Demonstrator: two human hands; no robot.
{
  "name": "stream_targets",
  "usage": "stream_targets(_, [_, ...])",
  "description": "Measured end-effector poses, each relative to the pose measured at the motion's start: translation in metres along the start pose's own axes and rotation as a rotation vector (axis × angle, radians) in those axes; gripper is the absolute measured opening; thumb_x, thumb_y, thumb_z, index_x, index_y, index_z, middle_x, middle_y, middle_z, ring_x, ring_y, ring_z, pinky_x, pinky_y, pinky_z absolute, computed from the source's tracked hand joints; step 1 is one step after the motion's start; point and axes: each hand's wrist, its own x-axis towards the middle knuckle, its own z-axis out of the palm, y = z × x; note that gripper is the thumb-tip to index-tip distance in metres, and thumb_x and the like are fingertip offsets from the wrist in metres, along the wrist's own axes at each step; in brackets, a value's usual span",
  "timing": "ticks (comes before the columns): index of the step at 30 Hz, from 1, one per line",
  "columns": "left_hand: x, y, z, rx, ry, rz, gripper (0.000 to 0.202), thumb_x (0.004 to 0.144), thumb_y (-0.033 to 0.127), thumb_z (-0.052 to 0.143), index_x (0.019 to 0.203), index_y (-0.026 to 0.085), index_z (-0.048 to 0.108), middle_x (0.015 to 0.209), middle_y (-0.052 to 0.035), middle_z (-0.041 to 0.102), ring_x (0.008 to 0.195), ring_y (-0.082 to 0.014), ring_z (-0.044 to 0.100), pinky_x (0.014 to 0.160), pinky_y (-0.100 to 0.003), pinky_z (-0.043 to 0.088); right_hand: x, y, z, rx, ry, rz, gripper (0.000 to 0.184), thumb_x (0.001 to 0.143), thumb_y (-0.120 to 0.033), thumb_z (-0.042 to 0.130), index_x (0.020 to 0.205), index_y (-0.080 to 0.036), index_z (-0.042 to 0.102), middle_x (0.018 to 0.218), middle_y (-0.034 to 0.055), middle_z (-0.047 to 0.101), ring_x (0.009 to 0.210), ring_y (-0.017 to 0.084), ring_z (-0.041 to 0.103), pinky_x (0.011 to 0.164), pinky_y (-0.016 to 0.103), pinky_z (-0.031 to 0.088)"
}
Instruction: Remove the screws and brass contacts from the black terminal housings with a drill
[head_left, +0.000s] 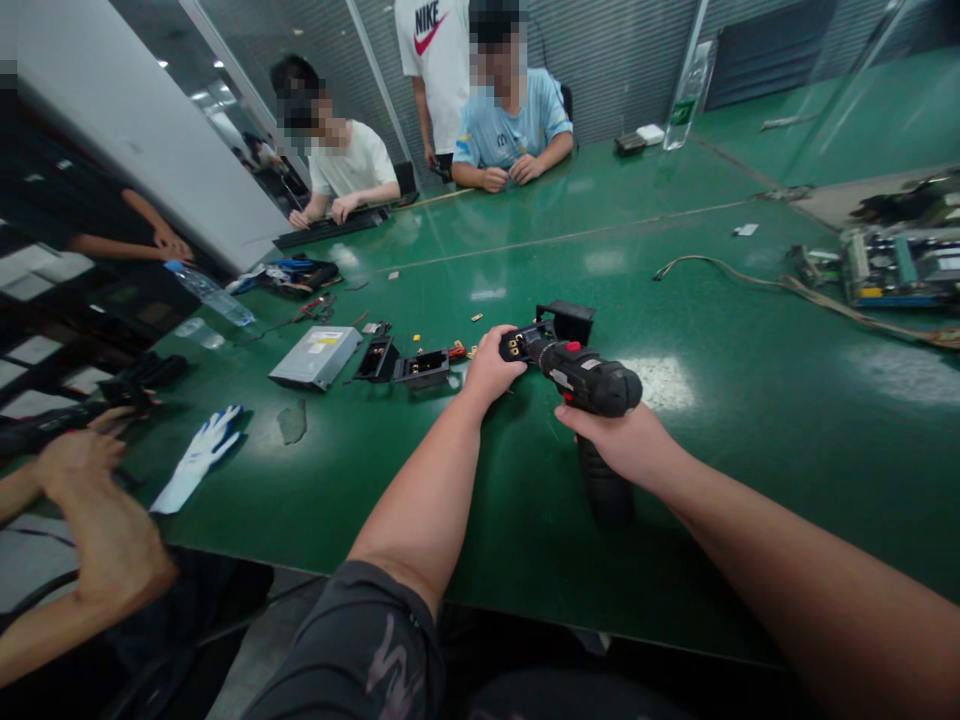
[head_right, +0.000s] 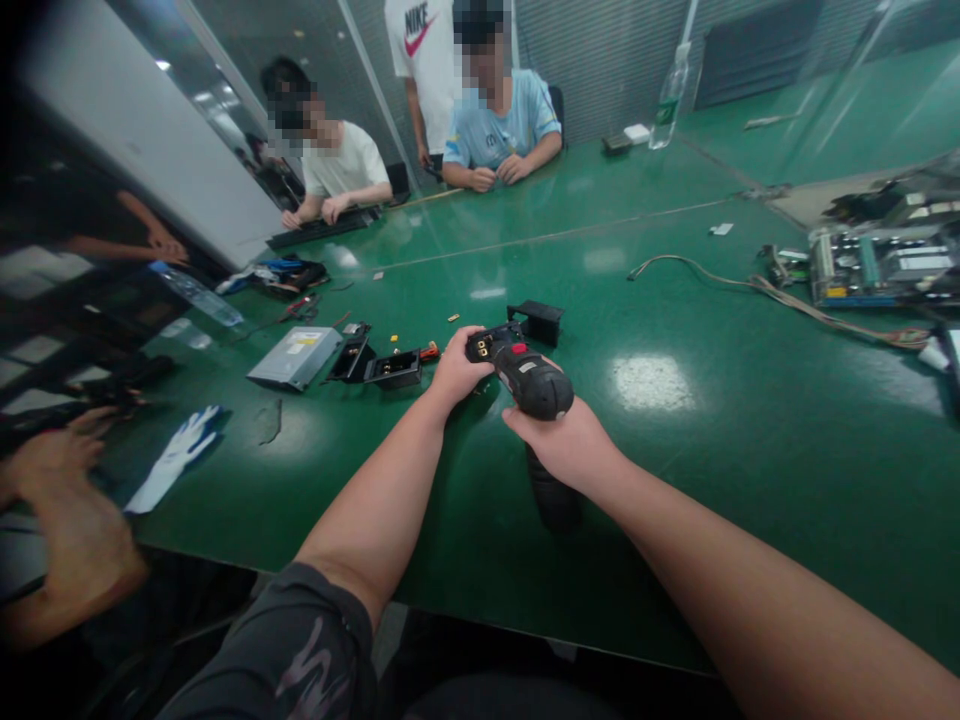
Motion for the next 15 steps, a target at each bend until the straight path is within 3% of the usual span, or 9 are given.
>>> stream_targets(5, [-0.0006, 0.0016, -0.0011, 0.006, -0.005, 0.000, 0.070, 0.076, 0.014, 0.085, 0.143, 0.028, 0.068, 0.145, -0.0091, 0.075, 0.138, -0.0338, 0.071, 0.127, -0.053, 0.054, -0.0001, -0.0028, -0.0017, -0.010, 0.006, 0.013, 0.049, 0.087, -0.047, 0.075, 0.129, -0.022, 0.078, 0.136, 0.0178, 0.081, 0.136, 0.043, 0.075, 0.125, 0.064, 0.054])
stream_targets(15, [-0.0004, -0.0006, -0.0004, -0.007, -0.002, 0.006, 0.069, 0.076, 0.015, 0.084, 0.142, 0.027, 0.068, 0.145, -0.0090, 0.075, 0.138, -0.0338, 0.071, 0.126, -0.053, 0.054, 0.0001, -0.0046, -0.0035, -0.050, -0.019, 0.026, 0.048, 0.087, -0.049, 0.074, 0.126, -0.021, 0.079, 0.131, 0.0189, 0.082, 0.131, 0.044, 0.076, 0.121, 0.065, 0.057])
